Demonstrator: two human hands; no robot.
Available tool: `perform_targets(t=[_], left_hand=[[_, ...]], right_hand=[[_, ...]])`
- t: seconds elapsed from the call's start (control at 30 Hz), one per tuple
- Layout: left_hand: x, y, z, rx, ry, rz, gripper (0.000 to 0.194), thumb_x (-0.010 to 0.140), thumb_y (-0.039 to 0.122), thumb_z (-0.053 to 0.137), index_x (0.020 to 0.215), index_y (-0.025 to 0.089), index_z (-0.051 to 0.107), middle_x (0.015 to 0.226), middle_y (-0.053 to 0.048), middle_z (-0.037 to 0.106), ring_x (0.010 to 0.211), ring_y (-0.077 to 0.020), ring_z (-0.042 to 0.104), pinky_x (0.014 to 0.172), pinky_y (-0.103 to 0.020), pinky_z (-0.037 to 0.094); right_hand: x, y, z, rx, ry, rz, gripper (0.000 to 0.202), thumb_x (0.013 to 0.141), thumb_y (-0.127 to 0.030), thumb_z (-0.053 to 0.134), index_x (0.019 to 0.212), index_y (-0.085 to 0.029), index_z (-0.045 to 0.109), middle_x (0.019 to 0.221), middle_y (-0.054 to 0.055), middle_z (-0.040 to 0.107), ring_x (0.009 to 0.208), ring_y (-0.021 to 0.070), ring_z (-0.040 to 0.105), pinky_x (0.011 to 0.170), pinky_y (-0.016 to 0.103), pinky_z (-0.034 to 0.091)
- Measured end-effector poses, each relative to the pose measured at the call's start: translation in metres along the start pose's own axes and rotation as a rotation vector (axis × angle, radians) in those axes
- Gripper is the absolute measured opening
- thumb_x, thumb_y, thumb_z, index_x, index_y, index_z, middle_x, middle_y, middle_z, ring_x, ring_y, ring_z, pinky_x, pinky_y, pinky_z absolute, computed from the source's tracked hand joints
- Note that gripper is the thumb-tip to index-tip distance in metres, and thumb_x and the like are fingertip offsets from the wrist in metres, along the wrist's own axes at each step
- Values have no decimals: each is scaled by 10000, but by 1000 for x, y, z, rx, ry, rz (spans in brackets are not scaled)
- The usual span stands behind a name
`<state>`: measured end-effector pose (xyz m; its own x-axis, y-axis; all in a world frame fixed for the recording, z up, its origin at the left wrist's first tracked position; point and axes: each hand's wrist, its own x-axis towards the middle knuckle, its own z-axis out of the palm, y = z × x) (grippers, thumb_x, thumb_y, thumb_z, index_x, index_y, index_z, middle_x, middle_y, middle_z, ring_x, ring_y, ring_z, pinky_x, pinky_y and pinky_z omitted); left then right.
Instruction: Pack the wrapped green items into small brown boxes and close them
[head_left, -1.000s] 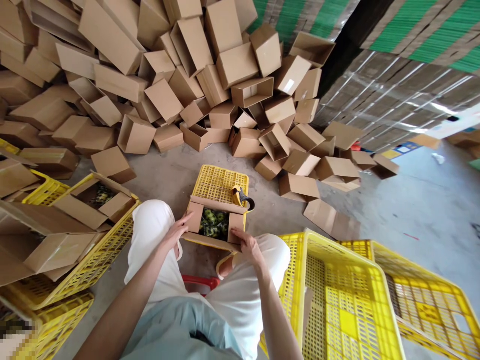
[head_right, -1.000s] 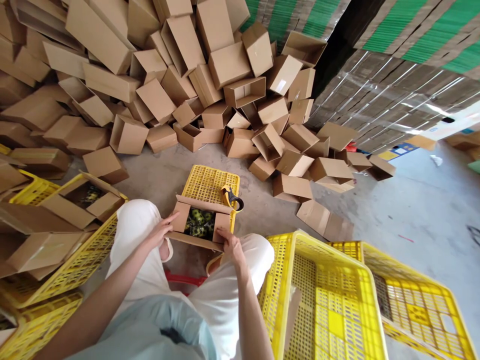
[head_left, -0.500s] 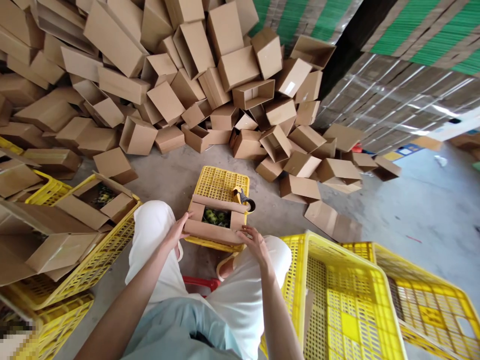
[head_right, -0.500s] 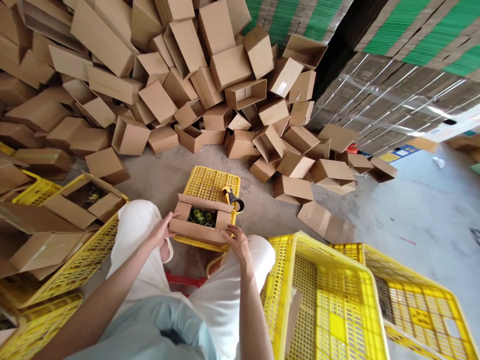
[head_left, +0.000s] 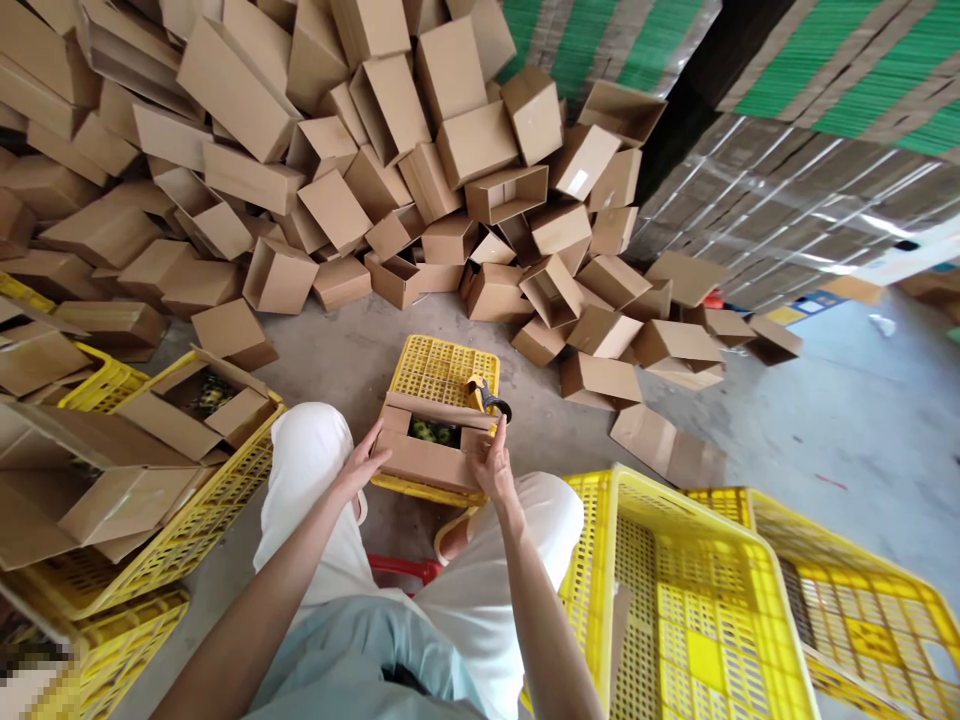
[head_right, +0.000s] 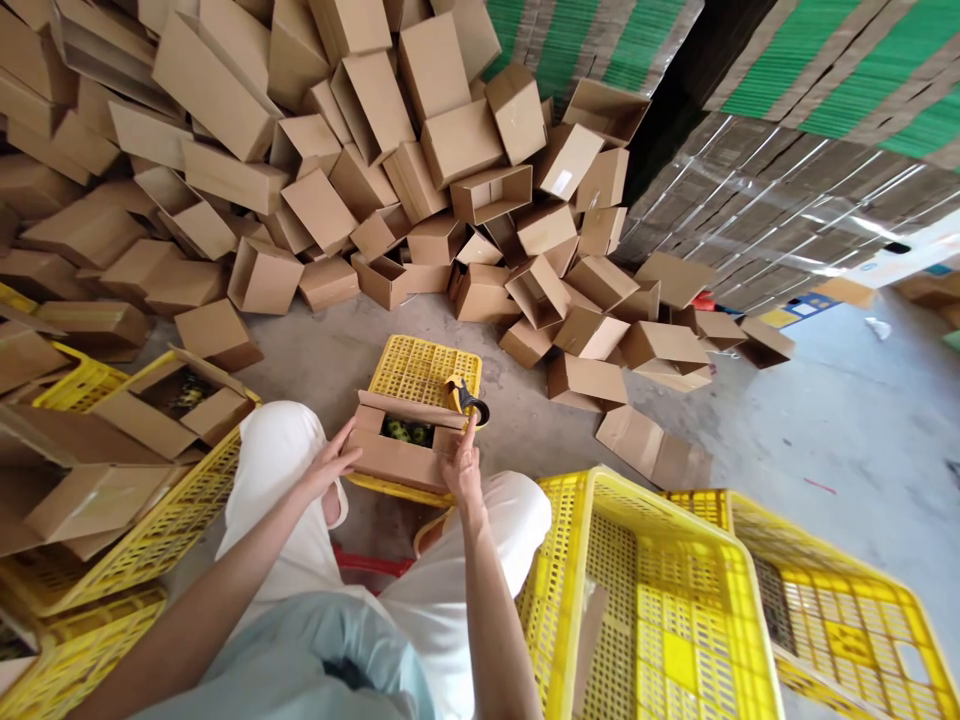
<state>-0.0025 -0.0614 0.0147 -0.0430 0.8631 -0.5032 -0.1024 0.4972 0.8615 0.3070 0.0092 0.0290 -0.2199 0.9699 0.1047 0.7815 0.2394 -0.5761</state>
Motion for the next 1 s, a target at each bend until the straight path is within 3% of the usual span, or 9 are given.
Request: perform_targets(t=[0.13,0.23,0.33,0.47,0.57,0.67,0.77,0.87,1.0], left_hand=[[-1,0,0,-6,0,-7,1041,869,538,798,1718,441,203,1765,-56,368,1530,-385,484,1135,-564,528],[-3,3,1,-21,-3,-20,1014,868,518,801,1708,459,235,1774,-44,347,1534,-386,481,1148,-569,516],[-3,6,2,-14,12,-36,992,865,530,800,1693,492,254,1776,-41,342,1536,-385,483,1150,-589,507],[0,5,2,-21,9,-62,983,881,548,785,1698,477,243,1747,-72,402,1538,-370,485,1154,-574,500],[3,0,2,-24,14,-75,1014,884,542,782,1719,394,227,1724,-112,436,1536,-370,487,1178,-556,483],[4,-6,3,27,23,10,1093,872,514,801,1741,302,172,1744,-133,394,1583,-341,424,1279,-494,372],[5,-10,3,97,53,128,1160,889,493,785,1752,259,47,1800,-130,248,1643,-296,308,1347,-446,228],[5,-13,2,174,46,193,1061,929,495,734,1750,277,98,1825,-91,152,1677,-270,197,1362,-433,165],[5,-17,1,223,71,205,941,925,477,733,1720,293,265,1778,-85,329,1646,-289,298,1353,-429,213]], right_hand=[[-6,-5,-7,197,-41,141,932,930,-337,555,1721,-124,112,1056,99,806,990,286,741,978,456,588],[-2,-13,-17,223,38,190,866,990,-407,520,1721,-153,132,1083,91,798,869,247,757,888,397,605],[8,-18,-26,179,0,158,738,1013,-404,486,1686,-179,284,1044,70,794,839,231,753,868,374,597],[6,-18,-30,79,-16,132,483,1062,-471,443,1401,-201,656,1016,90,782,882,245,737,893,384,589],[-11,-16,-27,-11,-22,106,484,1080,-527,427,1200,-214,775,1012,116,746,974,276,717,960,422,577],[-25,-14,-22,-6,2,109,487,1081,-515,436,1272,-210,765,1100,139,711,1102,295,687,1021,434,566],[-29,-12,-16,-2,27,137,490,1072,-514,450,1285,-203,763,1188,156,680,1169,307,663,1083,457,546],[-32,-8,-2,1,34,177,537,1069,-512,439,1400,-177,697,1300,184,634,1232,319,646,1145,490,514],[-43,-3,29,25,63,157,668,1096,-478,318,1657,-117,358,1618,247,420,1531,340,440,1232,534,441]])
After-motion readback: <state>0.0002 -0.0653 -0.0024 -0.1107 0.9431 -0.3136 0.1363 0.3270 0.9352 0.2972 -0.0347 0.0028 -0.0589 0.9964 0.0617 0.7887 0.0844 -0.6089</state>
